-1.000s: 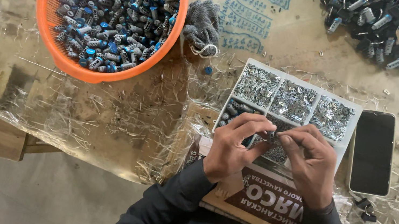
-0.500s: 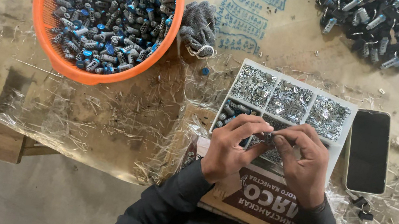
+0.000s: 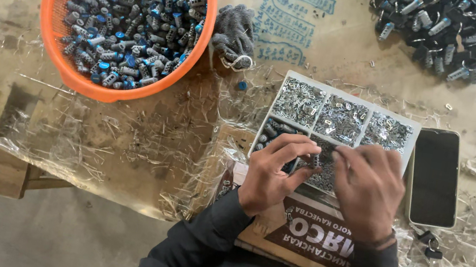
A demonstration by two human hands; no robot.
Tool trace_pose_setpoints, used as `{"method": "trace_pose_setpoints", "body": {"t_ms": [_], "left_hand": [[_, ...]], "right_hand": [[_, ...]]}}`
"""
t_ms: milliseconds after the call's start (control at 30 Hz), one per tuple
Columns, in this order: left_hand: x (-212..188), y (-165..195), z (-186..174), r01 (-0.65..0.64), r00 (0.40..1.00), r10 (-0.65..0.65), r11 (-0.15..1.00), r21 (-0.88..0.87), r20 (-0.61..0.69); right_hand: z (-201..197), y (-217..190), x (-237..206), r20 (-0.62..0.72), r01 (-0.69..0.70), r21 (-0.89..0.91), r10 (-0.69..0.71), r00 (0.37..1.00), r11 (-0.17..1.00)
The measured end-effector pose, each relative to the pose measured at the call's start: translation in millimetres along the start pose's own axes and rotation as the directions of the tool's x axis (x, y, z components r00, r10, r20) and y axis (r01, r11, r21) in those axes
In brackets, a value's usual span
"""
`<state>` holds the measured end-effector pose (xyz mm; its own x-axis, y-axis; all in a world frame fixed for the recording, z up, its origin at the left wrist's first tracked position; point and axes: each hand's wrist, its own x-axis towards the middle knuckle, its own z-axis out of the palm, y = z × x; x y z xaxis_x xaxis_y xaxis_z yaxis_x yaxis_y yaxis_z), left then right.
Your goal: The person picks small metal screw anchors one at a time from an orange basket and places them into compartments of a plastic organizer box on the workbench, occasionally picking pieces from the box or the table surface and returning them to the basket.
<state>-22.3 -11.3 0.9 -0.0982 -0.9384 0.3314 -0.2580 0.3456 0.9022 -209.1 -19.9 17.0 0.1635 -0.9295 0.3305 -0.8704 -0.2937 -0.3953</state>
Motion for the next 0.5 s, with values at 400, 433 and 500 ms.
{"method": "trace_pose_setpoints", "body": {"t_ms": [400,433,500], "left_hand": [[-2.5,-2.2,-0.8,0.012,1.0,-0.012,1.0,-0.005,0.007],[-2.5,-2.3,-0.9,0.006,1.0,-0.006,1.0,-0.002,0.005],[-2.7,-2.1,-1.4,-0.005,1.0,0.005,1.0,0.003,0.006]], "right_hand": [[2.4,-10.7,-1.8,-0.061,0.011,0.126,-0.003,0.998,0.992],[4.7,-10.2,2.7,-0.006,0.064,0.058,-0.063,0.998,0.996],[7.2,-8.4,9.9,0.114,0.173,-0.069,-0.165,0.98,0.982]]}}
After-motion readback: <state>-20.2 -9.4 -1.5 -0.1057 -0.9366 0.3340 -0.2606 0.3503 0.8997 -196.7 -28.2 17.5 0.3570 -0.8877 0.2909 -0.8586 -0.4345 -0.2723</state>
